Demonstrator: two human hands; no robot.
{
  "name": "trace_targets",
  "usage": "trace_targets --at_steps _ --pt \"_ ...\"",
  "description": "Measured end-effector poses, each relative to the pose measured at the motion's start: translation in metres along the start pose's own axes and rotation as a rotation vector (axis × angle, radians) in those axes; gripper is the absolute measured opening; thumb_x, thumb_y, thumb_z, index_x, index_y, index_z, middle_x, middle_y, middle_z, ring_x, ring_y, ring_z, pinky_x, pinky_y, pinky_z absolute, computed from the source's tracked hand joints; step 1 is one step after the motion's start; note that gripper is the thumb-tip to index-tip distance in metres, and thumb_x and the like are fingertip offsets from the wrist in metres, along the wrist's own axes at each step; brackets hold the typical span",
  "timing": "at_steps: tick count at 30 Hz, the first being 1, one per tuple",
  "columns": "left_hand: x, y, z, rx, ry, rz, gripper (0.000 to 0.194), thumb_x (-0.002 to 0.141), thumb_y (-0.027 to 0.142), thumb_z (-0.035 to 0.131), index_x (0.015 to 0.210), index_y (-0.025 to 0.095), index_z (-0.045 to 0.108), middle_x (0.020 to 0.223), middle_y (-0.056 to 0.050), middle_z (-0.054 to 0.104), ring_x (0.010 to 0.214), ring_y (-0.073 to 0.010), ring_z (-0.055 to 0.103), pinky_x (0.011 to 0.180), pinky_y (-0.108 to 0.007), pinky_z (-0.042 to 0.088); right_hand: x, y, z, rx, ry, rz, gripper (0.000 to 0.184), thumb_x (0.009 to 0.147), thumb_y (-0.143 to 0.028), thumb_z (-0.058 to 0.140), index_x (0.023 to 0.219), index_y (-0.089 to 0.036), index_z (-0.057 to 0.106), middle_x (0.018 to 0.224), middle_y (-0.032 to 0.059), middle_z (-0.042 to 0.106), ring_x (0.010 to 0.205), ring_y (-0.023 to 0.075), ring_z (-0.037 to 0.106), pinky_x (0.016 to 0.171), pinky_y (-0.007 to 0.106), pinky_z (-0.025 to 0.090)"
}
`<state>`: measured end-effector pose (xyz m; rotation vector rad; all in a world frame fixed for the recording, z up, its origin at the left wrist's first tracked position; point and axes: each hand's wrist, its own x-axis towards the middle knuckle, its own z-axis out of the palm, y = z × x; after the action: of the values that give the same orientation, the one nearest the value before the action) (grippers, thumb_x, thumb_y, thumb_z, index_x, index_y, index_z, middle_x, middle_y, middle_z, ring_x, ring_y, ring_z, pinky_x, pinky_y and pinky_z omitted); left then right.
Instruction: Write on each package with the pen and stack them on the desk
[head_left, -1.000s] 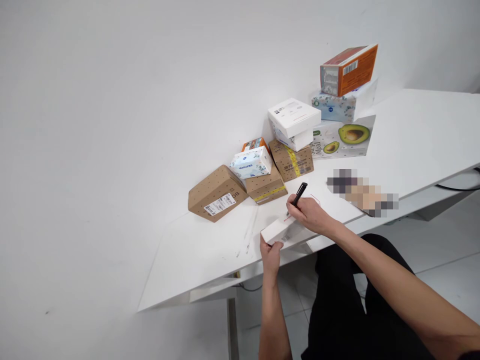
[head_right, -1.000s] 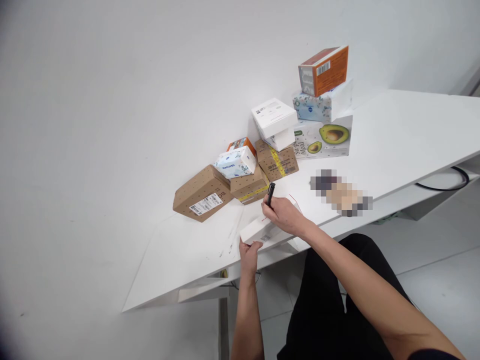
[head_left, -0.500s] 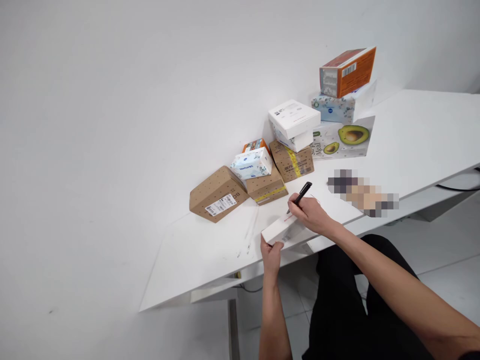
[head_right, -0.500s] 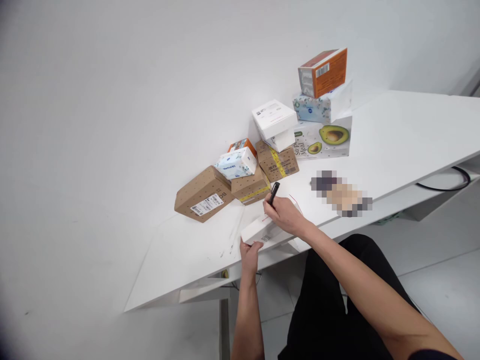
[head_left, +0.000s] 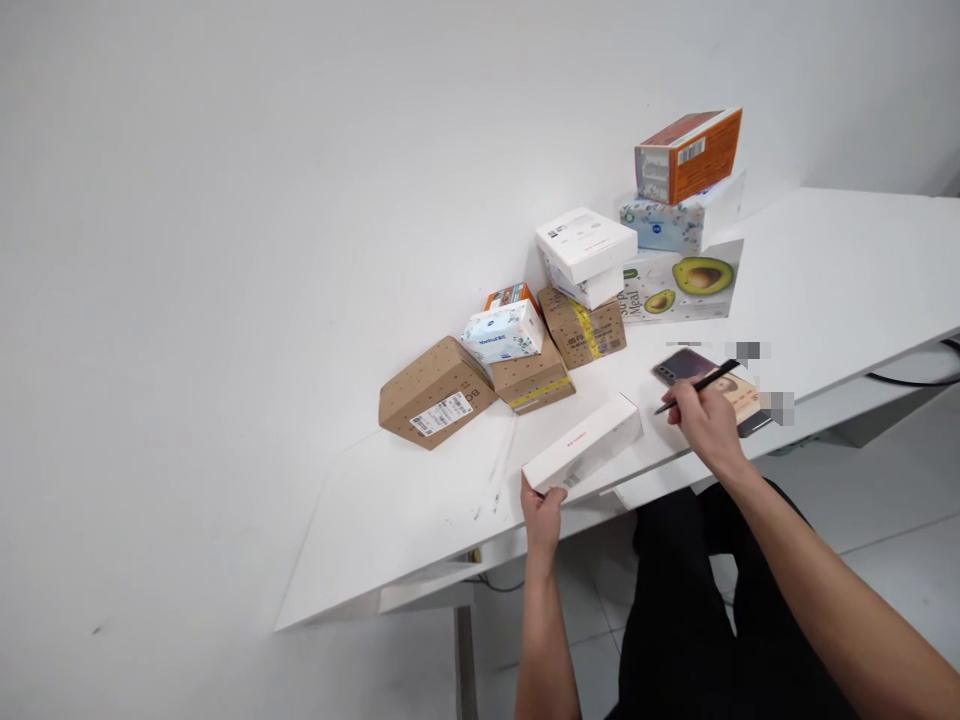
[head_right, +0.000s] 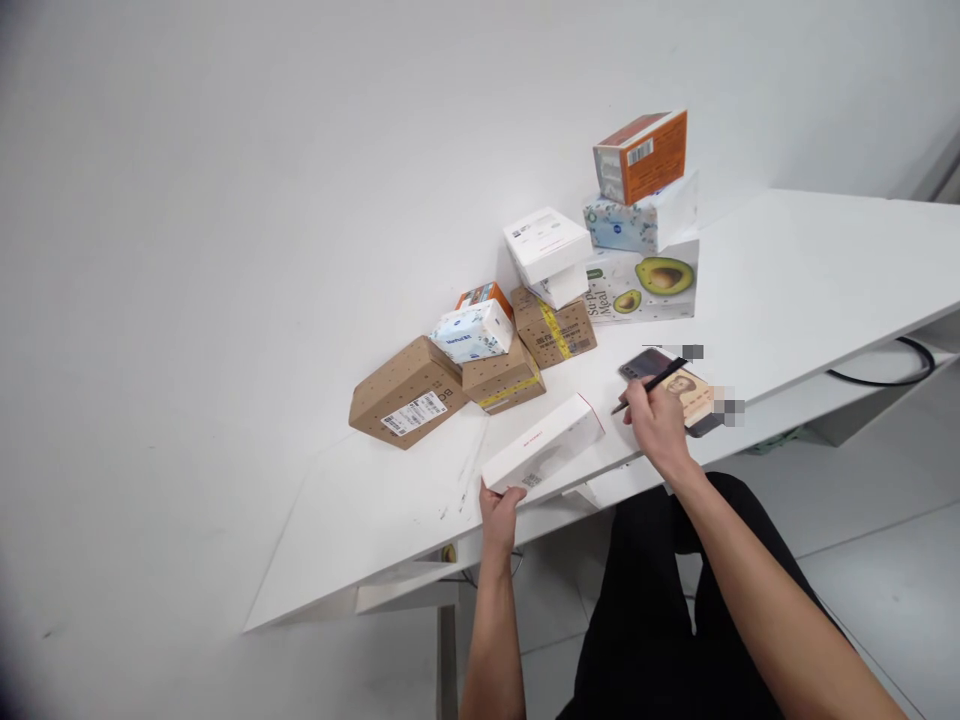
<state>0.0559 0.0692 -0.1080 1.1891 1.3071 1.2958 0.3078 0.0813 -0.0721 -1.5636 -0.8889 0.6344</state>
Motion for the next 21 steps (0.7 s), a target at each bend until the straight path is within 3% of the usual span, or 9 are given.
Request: trace_targets --at_steps 4,8,12,17,21 --pt "0.000 -0.002 0.000 -0.014 -0.006 0.002 0.043 0.058 0.010 0.059 0.100 0.015 0.061 0.087 -0.002 0.069 0.081 -0.0178 0.062 0.078 -0.030 0.046 0.005 0.014 0.001 -0.546 -0.304 -0.012 0.028 0.088 -0.037 0.040 0.077 -0.017 0.055 0.061 0.0077 0.061 0.062 0.0222 0.058 0.058 0.030 0.038" --pt "0.000 -0.003 0.000 -0.023 -0.014 -0.003 0.046 0.057 0.010 0.059 0.103 0.014 0.060 0.089 -0.004 0.069 0.084 -0.0186 0.062 0.080 -0.031 0.046 0.008 0.014 0.012 -0.789 -0.424 -0.009 0.034 0.090 -0.039 0.036 0.100 -0.013 0.055 0.081 0.0153 0.066 0.075 0.0274 0.062 0.057 0.030 0.035" --pt "0.000 -0.004 0.000 -0.004 0.007 -0.009 0.042 0.056 0.010 0.059 0.098 0.014 0.061 0.087 -0.004 0.068 0.081 -0.0184 0.062 0.080 -0.032 0.046 0.010 0.013 0.018 -0.877 -0.436 0.022 0.041 0.089 -0.041 0.038 0.116 -0.014 0.051 0.092 0.0176 0.067 0.086 0.0310 0.063 0.056 0.030 0.034" --pt "0.001 -0.003 0.000 0.026 0.003 -0.007 0.042 0.055 0.011 0.058 0.097 0.014 0.061 0.085 -0.004 0.068 0.081 -0.0192 0.061 0.079 -0.032 0.045 0.011 0.019 0.019 -0.835 -0.405 -0.013 0.044 0.087 -0.041 0.042 0.123 -0.017 0.050 0.097 0.0135 0.067 0.087 0.0280 0.063 0.058 0.029 0.035" --pt "0.001 -0.002 -0.001 0.038 -0.010 0.004 0.038 0.055 0.011 0.057 0.093 0.014 0.061 0.081 -0.004 0.067 0.077 -0.0182 0.061 0.077 -0.031 0.045 0.009 0.025 0.016 -0.748 -0.382 -0.038 0.046 0.087 -0.042 0.042 0.122 -0.015 0.053 0.088 0.0102 0.067 0.080 0.0247 0.062 0.057 0.029 0.035"
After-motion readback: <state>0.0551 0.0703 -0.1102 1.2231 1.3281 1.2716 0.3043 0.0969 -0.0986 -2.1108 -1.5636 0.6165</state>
